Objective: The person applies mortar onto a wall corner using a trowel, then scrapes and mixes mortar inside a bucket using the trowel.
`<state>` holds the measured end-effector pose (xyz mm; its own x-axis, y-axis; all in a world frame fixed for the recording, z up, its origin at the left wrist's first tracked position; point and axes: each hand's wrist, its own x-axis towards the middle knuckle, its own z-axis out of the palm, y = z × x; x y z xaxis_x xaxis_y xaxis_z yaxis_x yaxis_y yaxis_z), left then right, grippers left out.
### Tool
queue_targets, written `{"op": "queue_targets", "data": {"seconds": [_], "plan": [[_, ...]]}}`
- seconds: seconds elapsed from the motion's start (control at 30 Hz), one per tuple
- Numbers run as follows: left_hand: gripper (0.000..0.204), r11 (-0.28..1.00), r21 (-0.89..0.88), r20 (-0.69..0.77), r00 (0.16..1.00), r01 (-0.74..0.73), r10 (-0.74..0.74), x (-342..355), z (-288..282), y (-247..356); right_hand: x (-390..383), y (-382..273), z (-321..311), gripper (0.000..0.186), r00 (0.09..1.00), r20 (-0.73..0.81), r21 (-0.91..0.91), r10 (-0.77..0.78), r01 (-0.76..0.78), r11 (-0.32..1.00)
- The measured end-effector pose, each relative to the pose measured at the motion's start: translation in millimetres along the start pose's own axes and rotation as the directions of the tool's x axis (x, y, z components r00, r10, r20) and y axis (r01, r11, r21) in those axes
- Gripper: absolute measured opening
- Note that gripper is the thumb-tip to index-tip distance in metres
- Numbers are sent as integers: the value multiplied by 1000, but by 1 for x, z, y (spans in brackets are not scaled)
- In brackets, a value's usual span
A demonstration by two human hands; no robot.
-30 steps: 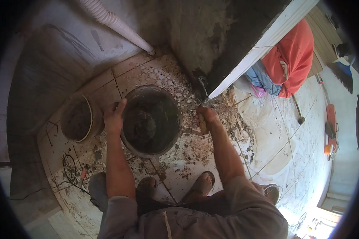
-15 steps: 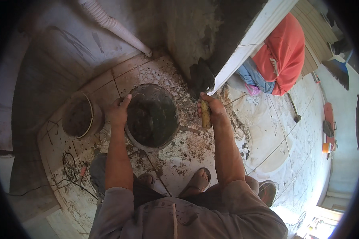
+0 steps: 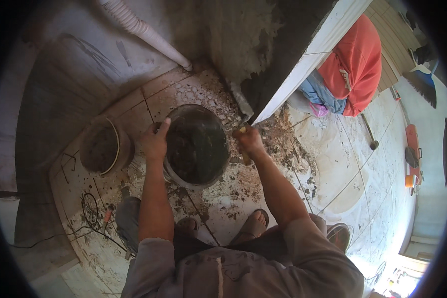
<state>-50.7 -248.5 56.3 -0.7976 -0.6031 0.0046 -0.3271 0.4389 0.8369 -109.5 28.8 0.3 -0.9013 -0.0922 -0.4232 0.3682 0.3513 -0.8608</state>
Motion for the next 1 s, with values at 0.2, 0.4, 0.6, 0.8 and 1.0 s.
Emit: {"op": "queue_targets", "data": {"seconds": [0.2,0.4,0.6,0.8,1.0], "plan": [[61,998,40,53,997,-57,55,-23,40,26,104,85,3,29,962,-245,-277,-122,51,960],[58,996,47,186,979,70,-77,-24,32,44,83,43,20,44,964,-260,-81,-58,38,996],[58,997,75,66,998,-28,23,-15,29,35,69,20,3,19,953,-296,174,-68,124,977],[59,999,-34,24,1000,1,0,-16,25,26,44,14,-12,17,950,-299,205,-94,160,966],[61,1000,12,61,998,27,-27,-5,22,11,20,0,-27,14,988,-134,502,72,5,865]]}}
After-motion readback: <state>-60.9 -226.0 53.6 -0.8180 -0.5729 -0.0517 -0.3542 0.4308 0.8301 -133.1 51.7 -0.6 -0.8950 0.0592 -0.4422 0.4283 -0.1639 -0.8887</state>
